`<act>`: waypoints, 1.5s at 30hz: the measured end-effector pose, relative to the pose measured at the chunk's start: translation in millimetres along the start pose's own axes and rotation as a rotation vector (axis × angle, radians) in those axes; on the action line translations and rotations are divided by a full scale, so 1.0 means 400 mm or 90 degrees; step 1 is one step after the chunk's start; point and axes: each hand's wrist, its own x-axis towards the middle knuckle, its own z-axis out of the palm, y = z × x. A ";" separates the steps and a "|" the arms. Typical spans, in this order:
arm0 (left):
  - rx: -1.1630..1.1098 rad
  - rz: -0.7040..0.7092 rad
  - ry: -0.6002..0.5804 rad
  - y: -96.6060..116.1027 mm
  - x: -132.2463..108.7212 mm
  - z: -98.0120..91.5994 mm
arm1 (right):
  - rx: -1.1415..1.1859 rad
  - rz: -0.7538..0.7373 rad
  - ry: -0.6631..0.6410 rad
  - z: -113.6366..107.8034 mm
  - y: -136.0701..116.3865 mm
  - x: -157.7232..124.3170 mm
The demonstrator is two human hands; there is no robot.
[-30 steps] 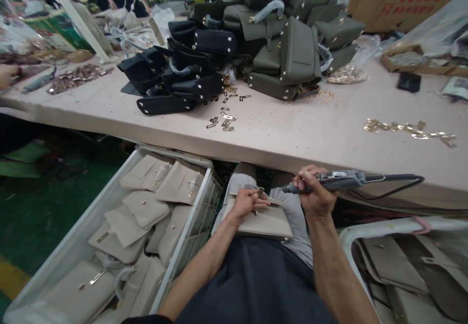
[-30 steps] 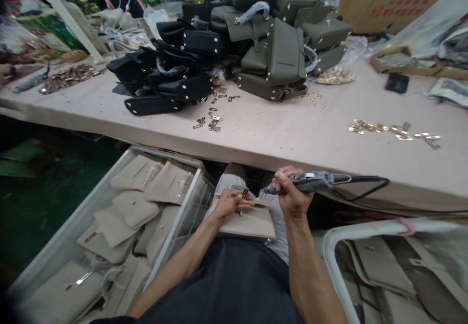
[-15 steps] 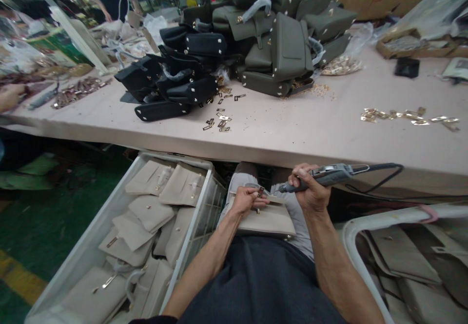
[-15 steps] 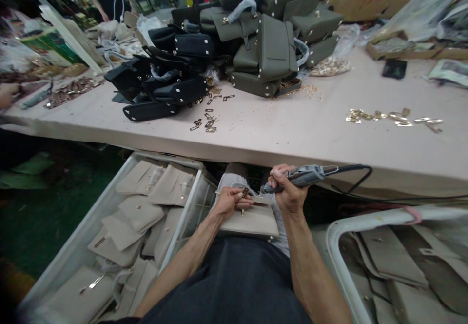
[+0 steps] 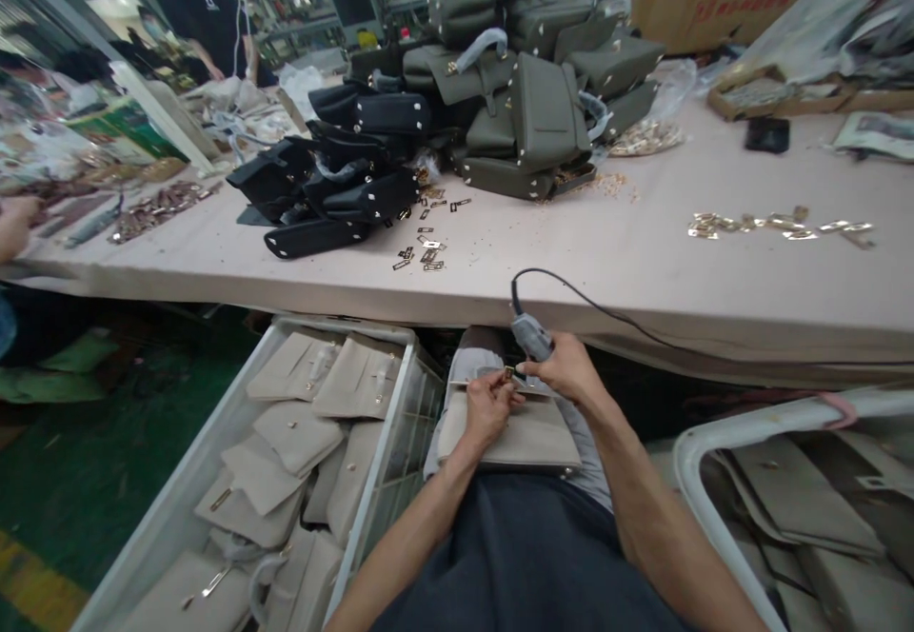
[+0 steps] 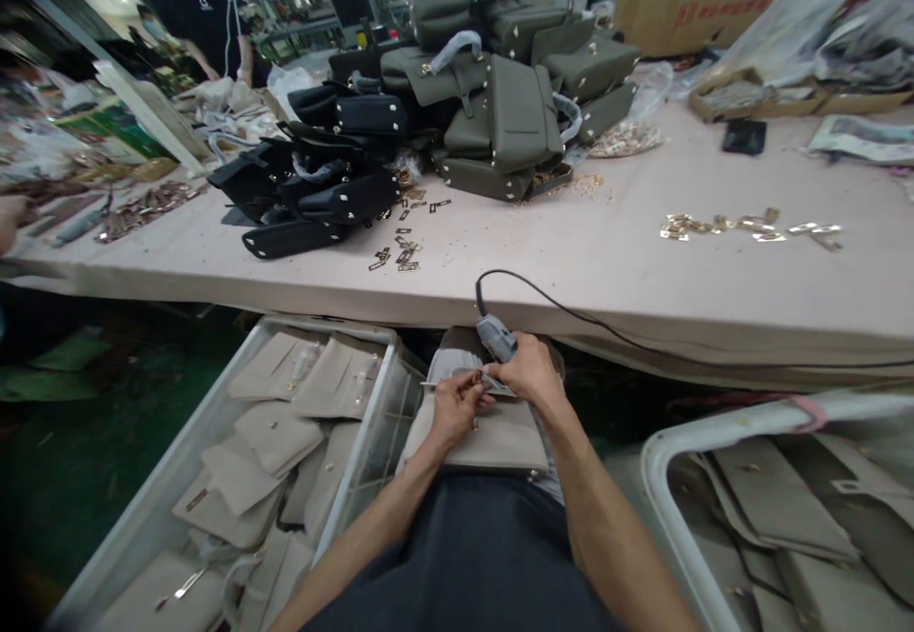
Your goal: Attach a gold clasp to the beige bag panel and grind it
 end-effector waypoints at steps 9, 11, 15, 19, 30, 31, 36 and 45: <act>-0.013 -0.113 -0.215 0.019 0.026 -0.079 | -0.124 0.009 -0.153 0.070 0.018 0.017; -0.013 -0.142 -0.259 0.026 0.042 -0.104 | -0.094 0.017 -0.170 0.069 0.025 0.020; -0.033 -0.143 -0.275 0.024 0.060 -0.126 | -0.038 0.029 -0.198 0.072 0.039 0.025; -0.078 -0.144 -0.250 0.002 0.060 -0.125 | -0.022 0.046 -0.212 0.077 0.045 0.024; -0.191 -0.200 -0.139 -0.020 0.014 -0.107 | 0.007 0.064 -0.246 0.082 0.042 0.020; -0.195 -0.202 -0.136 -0.021 0.012 -0.107 | 0.005 0.064 -0.246 0.083 0.042 0.020; -0.233 -0.209 -0.166 -0.013 0.013 -0.117 | 0.005 0.069 -0.234 0.083 0.038 0.018; -0.231 -0.229 -0.140 -0.008 0.017 -0.111 | -0.022 0.082 -0.243 0.085 0.049 0.020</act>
